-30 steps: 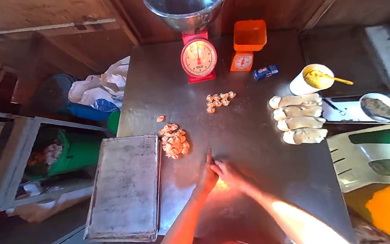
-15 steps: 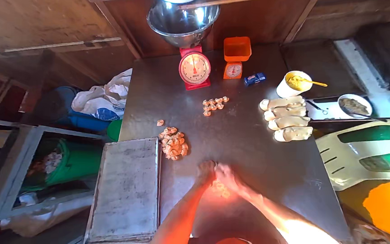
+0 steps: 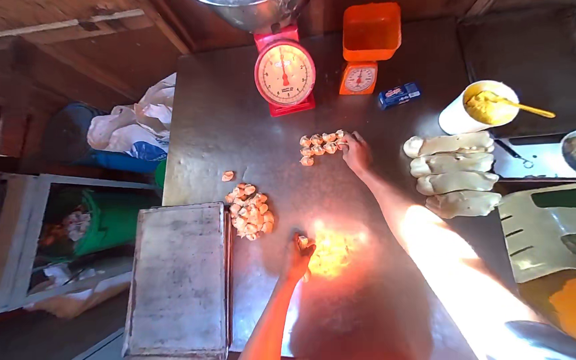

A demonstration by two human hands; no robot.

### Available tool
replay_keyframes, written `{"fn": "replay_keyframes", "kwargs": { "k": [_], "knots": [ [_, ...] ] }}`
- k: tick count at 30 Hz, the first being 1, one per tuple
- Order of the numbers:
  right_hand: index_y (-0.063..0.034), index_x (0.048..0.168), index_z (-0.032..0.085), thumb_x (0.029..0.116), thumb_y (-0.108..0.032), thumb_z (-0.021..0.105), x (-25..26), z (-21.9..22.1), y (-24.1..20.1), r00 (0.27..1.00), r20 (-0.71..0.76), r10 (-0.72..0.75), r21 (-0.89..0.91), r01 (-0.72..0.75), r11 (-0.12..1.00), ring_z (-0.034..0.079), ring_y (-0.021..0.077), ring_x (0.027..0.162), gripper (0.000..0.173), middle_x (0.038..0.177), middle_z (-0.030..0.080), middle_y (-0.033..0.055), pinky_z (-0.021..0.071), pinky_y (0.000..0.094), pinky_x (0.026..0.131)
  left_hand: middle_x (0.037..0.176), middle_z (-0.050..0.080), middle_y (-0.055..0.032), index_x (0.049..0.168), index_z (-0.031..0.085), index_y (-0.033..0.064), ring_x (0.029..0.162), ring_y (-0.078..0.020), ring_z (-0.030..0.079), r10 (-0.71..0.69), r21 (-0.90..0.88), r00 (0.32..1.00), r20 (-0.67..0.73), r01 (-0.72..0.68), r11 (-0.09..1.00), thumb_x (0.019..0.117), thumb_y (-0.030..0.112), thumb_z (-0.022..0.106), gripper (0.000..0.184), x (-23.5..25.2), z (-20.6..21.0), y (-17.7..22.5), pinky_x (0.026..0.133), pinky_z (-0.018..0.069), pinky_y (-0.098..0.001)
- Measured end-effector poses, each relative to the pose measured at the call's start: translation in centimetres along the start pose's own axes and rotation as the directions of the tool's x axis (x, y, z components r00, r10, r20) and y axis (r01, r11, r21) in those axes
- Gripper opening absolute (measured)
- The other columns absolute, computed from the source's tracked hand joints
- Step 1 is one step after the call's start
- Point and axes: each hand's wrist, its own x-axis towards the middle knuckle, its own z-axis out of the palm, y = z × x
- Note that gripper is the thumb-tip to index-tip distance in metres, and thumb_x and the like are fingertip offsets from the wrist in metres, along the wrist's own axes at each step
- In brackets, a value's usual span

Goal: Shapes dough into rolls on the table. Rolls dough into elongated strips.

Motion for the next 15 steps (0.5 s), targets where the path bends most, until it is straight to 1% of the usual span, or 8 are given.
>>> {"fn": "replay_keyframes", "kwargs": {
  "k": [3,5,7,8,9,11,13,15],
  "knots": [
    [-0.0148,0.131,0.068,0.0981,-0.031,0.068,-6.0,-2.9,-4.2,0.998,0.014,0.053,0.070,-0.054,0.996,0.062,0.0394,0.112,0.037,0.135,0.056,0.0200,0.0568,0.0585,0.086,0.102,0.069,-0.0118,0.128,0.058,0.0038,0.091,-0.0212,0.069,0.066,0.091,0.995,-0.068,-0.060,0.994,0.0894,0.024,0.076,0.047,-1.7,0.0,1.3,0.086,0.0582,-0.0407],
    [-0.0183,0.142,0.060,0.1039,-0.048,0.052,-14.9,-4.4,-7.6,0.972,0.235,-0.003,0.161,-0.036,0.986,0.063,0.0328,0.118,0.049,0.139,0.056,0.0162,0.0557,0.0540,0.097,0.125,0.066,-0.0133,0.147,0.046,0.0077,0.105,-0.0219,0.068,0.168,0.086,0.984,-0.056,-0.163,0.983,0.0873,0.016,0.077,0.067,-2.7,0.3,1.9,0.094,0.0579,-0.0406],
    [-0.0150,0.132,0.066,0.1051,-0.054,0.044,-25.2,-4.2,-9.5,0.865,0.497,-0.063,0.285,-0.095,0.954,0.067,0.0256,0.113,0.052,0.125,0.067,0.0128,0.0540,0.0498,0.100,0.141,0.057,-0.0141,0.162,0.022,0.0115,0.115,-0.0214,0.066,0.290,0.070,0.957,-0.005,-0.289,0.955,0.0867,0.014,0.077,0.093,-3.3,1.0,1.9,0.099,0.0569,-0.0402],
    [-0.0098,0.128,0.066,0.1069,-0.049,0.042,-29.5,-4.2,-9.8,0.835,0.542,-0.097,0.333,-0.107,0.937,0.067,0.0252,0.112,0.051,0.121,0.069,0.0138,0.0530,0.0485,0.101,0.137,0.060,-0.0145,0.162,0.024,0.0095,0.115,-0.0217,0.066,0.359,0.083,0.933,0.023,-0.360,0.929,0.0872,0.017,0.075,0.091,-3.3,1.3,1.4,0.100,0.0560,-0.0415],
    [-0.0081,0.124,0.067,0.1082,-0.043,0.042,-32.4,-4.2,-9.6,0.861,0.494,-0.120,0.363,-0.079,0.928,0.068,0.0226,0.110,0.045,0.116,0.070,0.0121,0.0536,0.0450,0.100,0.133,0.064,-0.0131,0.157,0.037,0.0076,0.113,-0.0217,0.067,0.393,0.097,0.916,0.082,-0.399,0.912,0.0870,0.022,0.074,0.081,-3.3,1.3,1.1,0.100,0.0556,-0.0433],
    [-0.0082,0.118,0.070,0.1077,-0.029,0.047,-34.8,-5.4,-9.2,0.941,0.294,-0.167,0.370,0.049,0.928,0.069,0.0187,0.107,0.033,0.111,0.072,0.0090,0.0557,0.0381,0.099,0.108,0.074,-0.0066,0.120,0.070,0.0092,0.097,-0.0184,0.071,0.365,0.110,0.904,0.221,-0.395,0.912,0.0886,0.036,0.074,0.041,-3.4,1.7,0.5,0.091,0.0581,-0.0459],
    [-0.0089,0.119,0.071,0.1061,-0.026,0.050,-34.9,-7.0,-9.4,0.948,0.171,-0.268,0.266,0.218,0.939,0.067,0.0215,0.111,0.030,0.114,0.071,0.0103,0.0546,0.0383,0.101,0.085,0.072,-0.0082,0.094,0.072,0.0074,0.081,-0.0227,0.070,0.226,0.190,0.922,0.315,-0.294,0.937,0.0921,0.038,0.062,0.032,-3.8,2.3,1.0,0.077,0.0573,-0.0506],
    [-0.0089,0.126,0.068,0.1085,-0.040,0.041,-34.0,-7.9,-9.9,0.940,0.236,-0.247,0.101,0.229,0.968,0.064,0.0270,0.119,0.045,0.124,0.067,0.0150,0.0522,0.0418,0.103,0.095,0.072,-0.0157,0.100,0.072,0.0040,0.091,-0.0309,0.071,0.164,0.321,0.950,0.265,-0.247,0.914,0.0976,0.038,0.056,0.038,-4.9,2.5,3.1,0.081,0.0576,-0.0554]
  ]
}}
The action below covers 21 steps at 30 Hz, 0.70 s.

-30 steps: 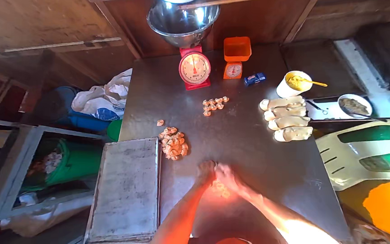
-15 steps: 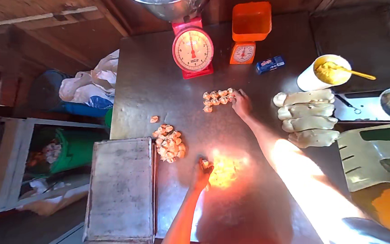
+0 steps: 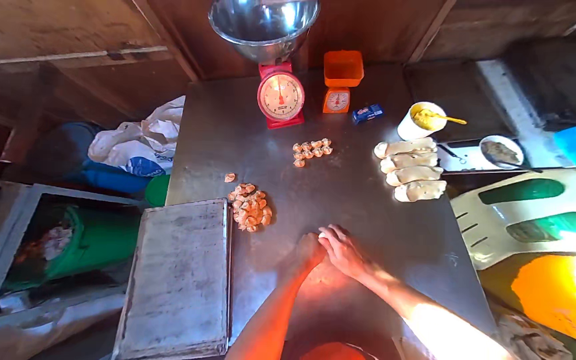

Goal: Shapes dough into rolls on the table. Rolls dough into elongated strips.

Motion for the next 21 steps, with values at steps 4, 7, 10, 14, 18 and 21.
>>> {"fn": "replay_keyframes", "kwargs": {
  "k": [4,7,10,14,18,21],
  "knots": [
    [-0.0045,0.103,0.066,0.1078,-0.039,0.038,3.4,-0.6,0.2,0.943,0.129,0.308,0.128,-0.324,0.937,0.067,0.0248,0.094,0.045,0.097,0.067,0.0129,0.0546,0.0436,0.086,0.108,0.072,-0.0164,0.105,0.071,0.0065,0.105,-0.0351,0.069,-0.101,0.262,0.990,-0.094,0.122,0.957,0.0991,0.045,0.050,0.045,-1.9,-1.4,4.8,0.083,0.0553,-0.0583],
    [-0.0056,0.101,0.066,0.1078,-0.039,0.039,2.8,1.0,-0.8,0.897,0.253,0.363,0.268,-0.425,0.865,0.066,0.0239,0.082,0.044,0.085,0.065,0.0116,0.0542,0.0453,0.078,0.121,0.067,-0.0210,0.119,0.066,0.0029,0.114,-0.0401,0.064,-0.143,0.449,0.990,-0.020,0.137,0.883,0.0971,0.042,0.054,0.046,-0.4,-2.6,3.3,0.086,0.0504,-0.0624],
    [-0.0039,0.089,0.065,0.1053,-0.034,0.046,0.7,1.7,-3.3,0.959,0.278,0.064,0.392,-0.174,0.903,0.061,0.0201,0.068,0.039,0.071,0.059,0.0087,0.0525,0.0400,0.065,0.124,0.067,-0.0227,0.121,0.067,0.0023,0.118,-0.0405,0.064,-0.350,0.225,0.932,-0.089,0.362,0.905,0.1059,0.046,0.039,0.054,2.1,-5.8,-0.9,0.093,0.0506,-0.0640],
    [-0.0065,0.132,0.062,0.1091,-0.044,0.039,11.6,-2.6,1.6,0.945,0.223,0.240,0.209,-0.286,0.935,0.067,0.0286,0.110,0.049,0.120,0.067,0.0170,0.0540,0.0489,0.098,0.095,0.071,-0.0182,0.103,0.071,0.0042,0.092,-0.0348,0.070,-0.325,-0.108,0.925,-0.198,0.309,0.945,0.0951,0.066,0.055,0.065,3.2,-8.7,-4.6,0.082,0.0551,-0.0596],
    [-0.0088,0.128,0.070,0.1007,-0.011,0.056,23.6,0.0,9.8,0.988,-0.061,0.141,0.083,-0.136,0.987,0.065,0.0335,0.113,0.031,0.125,0.065,0.0178,0.0534,0.0524,0.100,0.100,0.071,-0.0092,0.131,0.055,0.0016,0.090,-0.0179,0.070,-0.142,-0.360,0.969,-0.204,0.061,0.931,0.0935,0.039,0.073,0.056,2.7,-5.7,-5.9,0.087,0.0590,-0.0403],
    [-0.0023,0.117,0.068,0.0982,-0.016,0.065,28.6,2.2,11.4,0.987,-0.126,0.096,0.003,-0.097,0.995,0.067,0.0349,0.112,0.023,0.120,0.067,0.0198,0.0542,0.0523,0.099,0.105,0.070,-0.0088,0.129,0.058,0.0050,0.094,-0.0158,0.070,-0.167,-0.408,0.954,-0.248,0.054,0.911,0.0957,0.030,0.069,0.043,2.4,-2.6,-6.5,0.090,0.0583,-0.0377]
  ]
}}
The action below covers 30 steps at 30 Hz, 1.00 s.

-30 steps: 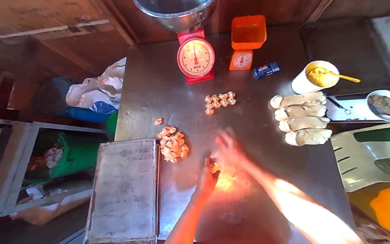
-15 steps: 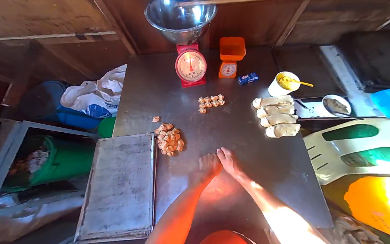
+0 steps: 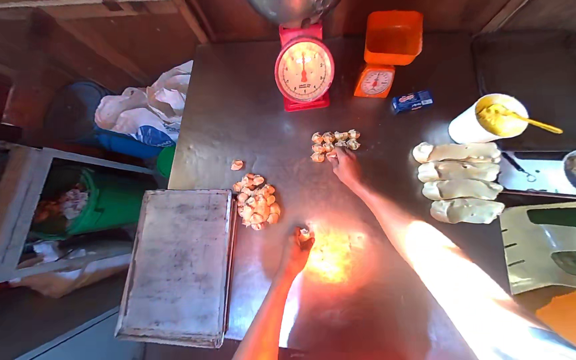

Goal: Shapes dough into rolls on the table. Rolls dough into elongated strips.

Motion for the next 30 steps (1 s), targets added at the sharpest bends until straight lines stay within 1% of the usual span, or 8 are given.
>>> {"fn": "replay_keyframes", "kwargs": {
  "k": [4,9,12,14,19,23,26,30],
  "knots": [
    [-0.0127,0.126,0.070,0.0940,-0.032,0.074,-1.4,0.1,-1.8,0.994,-0.020,0.112,-0.033,-0.113,0.993,0.064,0.0393,0.111,0.038,0.134,0.058,0.0196,0.0568,0.0596,0.088,0.105,0.071,-0.0099,0.126,0.061,0.0048,0.094,-0.0182,0.070,-0.035,0.057,0.994,-0.107,0.041,0.998,0.0900,0.027,0.075,0.044,-2.4,1.9,-0.2,0.089,0.0585,-0.0390],
    [-0.0141,0.135,0.064,0.1049,-0.055,0.044,-21.2,-1.7,-8.6,0.906,0.410,0.107,0.242,-0.221,0.945,0.066,0.0233,0.115,0.054,0.128,0.067,0.0110,0.0538,0.0479,0.101,0.141,0.059,-0.0142,0.160,0.031,0.0107,0.124,-0.0239,0.062,0.205,0.169,0.977,-0.057,-0.193,0.966,0.0867,0.020,0.077,0.086,-3.5,2.4,1.1,0.106,0.0524,-0.0430],
    [-0.0049,0.120,0.068,0.1083,-0.032,0.046,-28.9,-2.4,-9.2,0.948,0.315,0.039,0.376,-0.163,0.912,0.067,0.0191,0.109,0.037,0.114,0.070,0.0116,0.0543,0.0394,0.100,0.111,0.073,-0.0128,0.132,0.064,0.0065,0.101,-0.0245,0.071,0.256,0.165,0.952,0.167,-0.283,0.945,0.0888,0.028,0.072,0.049,-4.1,2.4,1.9,0.093,0.0576,-0.0498],
    [-0.0048,0.115,0.072,0.1060,-0.022,0.050,-29.6,-4.4,-9.2,0.991,0.132,-0.012,0.352,-0.036,0.935,0.068,0.0167,0.107,0.029,0.111,0.071,0.0102,0.0560,0.0351,0.098,0.090,0.071,-0.0119,0.103,0.071,0.0040,0.084,-0.0248,0.070,0.086,0.164,0.933,0.349,-0.151,0.975,0.0944,0.034,0.064,0.032,-4.8,2.4,3.7,0.080,0.0559,-0.0514],
    [-0.0064,0.116,0.066,0.1088,-0.045,0.037,-27.7,-6.0,-8.5,0.987,0.162,-0.002,0.072,-0.009,0.997,0.061,0.0256,0.117,0.049,0.118,0.064,0.0156,0.0503,0.0387,0.103,0.107,0.072,-0.0200,0.110,0.071,0.0012,0.104,-0.0352,0.069,0.108,0.457,0.972,0.209,-0.195,0.868,0.0995,0.035,0.056,0.038,-5.9,4.6,7.4,0.090,0.0551,-0.0559],
    [-0.0056,0.100,0.066,0.1077,-0.039,0.038,-26.7,-4.6,-8.0,0.926,0.297,0.233,0.179,-0.294,0.939,0.067,0.0241,0.088,0.044,0.089,0.066,0.0120,0.0543,0.0444,0.081,0.111,0.071,-0.0188,0.112,0.070,0.0043,0.107,-0.0366,0.068,0.021,0.681,0.989,0.143,-0.114,0.723,0.0983,0.040,0.050,0.043,-5.4,5.6,7.7,0.085,0.0545,-0.0579],
    [-0.0049,0.090,0.064,0.1065,-0.037,0.043,-28.4,-4.1,-10.0,0.918,0.391,0.062,0.373,-0.220,0.901,0.060,0.0205,0.069,0.042,0.073,0.059,0.0088,0.0516,0.0418,0.067,0.127,0.065,-0.0245,0.126,0.065,0.0014,0.122,-0.0418,0.061,-0.166,0.615,0.978,0.130,0.052,0.787,0.1070,0.047,0.039,0.055,-1.9,2.5,6.1,0.098,0.0478,-0.0637],
    [-0.0066,0.126,0.064,0.1086,-0.043,0.041,-19.1,-7.7,-7.4,0.936,0.326,0.135,0.216,-0.213,0.953,0.069,0.0283,0.104,0.047,0.113,0.069,0.0162,0.0560,0.0483,0.093,0.096,0.070,-0.0184,0.101,0.070,0.0034,0.093,-0.0349,0.069,-0.213,0.373,0.976,0.055,0.177,0.911,0.0994,0.060,0.051,0.060,1.9,-1.8,3.7,0.082,0.0537,-0.0594]
  ]
}}
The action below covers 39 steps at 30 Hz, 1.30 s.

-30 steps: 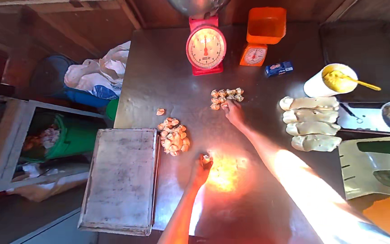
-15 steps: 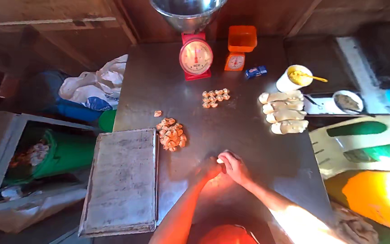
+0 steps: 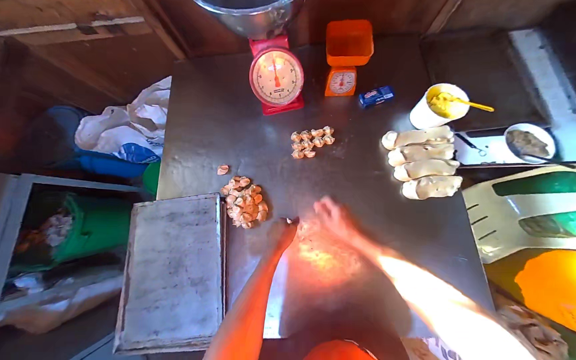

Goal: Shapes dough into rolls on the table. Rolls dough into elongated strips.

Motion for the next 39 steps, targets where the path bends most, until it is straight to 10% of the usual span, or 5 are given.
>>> {"fn": "replay_keyframes", "kwargs": {
  "k": [9,17,23,33,39],
  "knots": [
    [-0.0028,0.121,0.067,0.0963,-0.014,0.067,22.8,-2.0,7.9,0.941,-0.313,-0.130,-0.260,0.046,0.965,0.062,0.0398,0.120,0.027,0.133,0.060,0.0239,0.0529,0.0554,0.101,0.090,0.069,-0.0057,0.117,0.063,0.0065,0.079,-0.0152,0.068,0.113,-0.379,0.993,-0.012,-0.109,0.919,0.0886,0.032,0.076,0.040,-3.4,7.1,-3.8,0.076,0.0590,-0.0379],
    [-0.0142,0.136,0.064,0.1055,-0.053,0.043,-3.0,5.5,1.7,0.987,0.144,-0.066,-0.010,0.068,0.998,0.063,0.0260,0.122,0.054,0.133,0.065,0.0126,0.0504,0.0496,0.106,0.144,0.056,-0.0152,0.163,0.018,0.0101,0.117,-0.0206,0.066,0.369,-0.254,0.899,-0.235,-0.423,0.870,0.0873,0.014,0.076,0.096,-7.0,6.9,-1.1,0.100,0.0567,-0.0397],
    [-0.0099,0.127,0.068,0.1082,-0.027,0.045,-11.5,5.0,2.6,0.956,-0.150,-0.254,-0.043,0.250,0.967,0.067,0.0193,0.114,0.034,0.118,0.071,0.0092,0.0540,0.0383,0.103,0.080,0.073,-0.0056,0.097,0.071,0.0055,0.071,-0.0169,0.070,0.369,-0.200,0.903,0.221,-0.328,0.923,0.0976,0.035,0.060,0.031,-8.1,6.0,1.4,0.071,0.0588,-0.0415],
    [-0.0052,0.099,0.067,0.1072,-0.038,0.041,-6.6,5.1,1.6,0.988,0.047,0.147,0.061,-0.150,0.987,0.066,0.0242,0.083,0.043,0.084,0.065,0.0116,0.0543,0.0458,0.079,0.124,0.066,-0.0206,0.122,0.065,0.0035,0.116,-0.0393,0.063,0.187,0.473,0.976,0.108,-0.216,0.854,0.0973,0.041,0.054,0.046,-7.8,5.4,5.4,0.089,0.0507,-0.0623],
    [-0.0033,0.113,0.067,0.1076,-0.044,0.044,-2.5,0.9,1.1,0.999,0.023,-0.039,0.076,0.037,0.996,0.068,0.0246,0.088,0.047,0.094,0.068,0.0142,0.0576,0.0446,0.082,0.105,0.071,-0.0197,0.107,0.071,0.0034,0.103,-0.0362,0.069,-0.061,0.040,0.997,-0.047,0.062,0.997,0.1014,0.062,0.045,0.064,-0.3,0.6,0.7,0.088,0.0540,-0.0599]
  ]
}}
